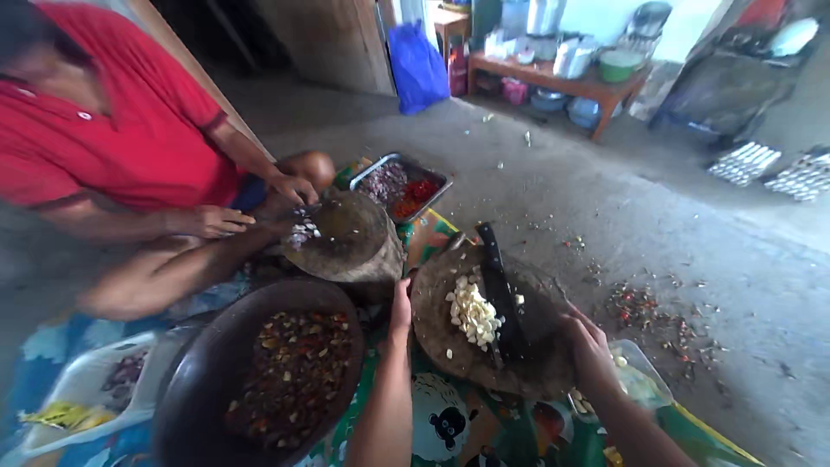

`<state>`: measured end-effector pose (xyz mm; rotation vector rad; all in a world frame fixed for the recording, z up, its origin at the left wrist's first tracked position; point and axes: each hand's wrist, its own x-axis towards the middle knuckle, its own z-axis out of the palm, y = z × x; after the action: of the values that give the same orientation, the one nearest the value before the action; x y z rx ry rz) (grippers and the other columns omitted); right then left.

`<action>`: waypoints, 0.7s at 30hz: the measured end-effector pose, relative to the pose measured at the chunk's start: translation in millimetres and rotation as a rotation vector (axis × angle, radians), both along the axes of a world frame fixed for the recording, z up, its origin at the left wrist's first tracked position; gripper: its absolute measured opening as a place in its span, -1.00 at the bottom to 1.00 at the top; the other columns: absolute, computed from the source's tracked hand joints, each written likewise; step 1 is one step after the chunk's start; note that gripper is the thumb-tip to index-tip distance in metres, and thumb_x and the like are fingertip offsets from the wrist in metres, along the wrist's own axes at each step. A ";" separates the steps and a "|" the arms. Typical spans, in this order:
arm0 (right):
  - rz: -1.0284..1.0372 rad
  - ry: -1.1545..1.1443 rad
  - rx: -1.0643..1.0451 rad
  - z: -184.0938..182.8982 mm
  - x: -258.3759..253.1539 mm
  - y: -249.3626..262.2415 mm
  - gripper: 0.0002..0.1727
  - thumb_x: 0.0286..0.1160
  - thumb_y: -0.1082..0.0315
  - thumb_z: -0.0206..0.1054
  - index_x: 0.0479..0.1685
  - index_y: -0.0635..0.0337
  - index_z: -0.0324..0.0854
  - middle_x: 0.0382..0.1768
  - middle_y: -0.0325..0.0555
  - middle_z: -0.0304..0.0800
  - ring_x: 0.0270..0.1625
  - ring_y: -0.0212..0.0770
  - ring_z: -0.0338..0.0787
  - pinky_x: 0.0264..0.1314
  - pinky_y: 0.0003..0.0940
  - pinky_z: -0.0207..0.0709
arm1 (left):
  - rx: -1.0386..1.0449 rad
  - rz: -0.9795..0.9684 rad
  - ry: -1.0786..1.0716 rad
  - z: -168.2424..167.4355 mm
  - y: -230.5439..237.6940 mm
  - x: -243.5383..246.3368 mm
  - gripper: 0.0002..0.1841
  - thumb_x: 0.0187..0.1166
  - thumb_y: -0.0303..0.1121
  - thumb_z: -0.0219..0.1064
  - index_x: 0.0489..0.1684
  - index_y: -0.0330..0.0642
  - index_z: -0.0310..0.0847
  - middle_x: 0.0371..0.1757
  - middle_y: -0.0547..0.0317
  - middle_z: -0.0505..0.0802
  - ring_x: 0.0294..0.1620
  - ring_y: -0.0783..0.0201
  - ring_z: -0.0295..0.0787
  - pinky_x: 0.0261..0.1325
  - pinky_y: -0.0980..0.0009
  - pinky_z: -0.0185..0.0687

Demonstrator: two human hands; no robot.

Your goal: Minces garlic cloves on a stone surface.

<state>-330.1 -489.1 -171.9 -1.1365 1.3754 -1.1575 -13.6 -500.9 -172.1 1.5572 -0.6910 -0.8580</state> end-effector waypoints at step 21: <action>0.562 0.077 0.025 6.2 23.0 33.5 -0.46 0.69 0.29 -0.13 0.43 0.27 0.65 0.32 -0.03 0.78 0.32 -0.35 0.72 0.41 -0.31 0.54 | 0.001 0.608 0.298 -2.8 246.9 -49.6 -0.17 0.88 0.19 -0.55 0.63 -0.24 0.43 0.48 -0.07 0.72 0.46 0.17 0.68 0.52 0.12 0.57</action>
<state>-307.2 -455.7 -165.7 -1.4414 1.0216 -0.6944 -63.2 -254.0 -174.9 1.4778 0.0104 -0.6037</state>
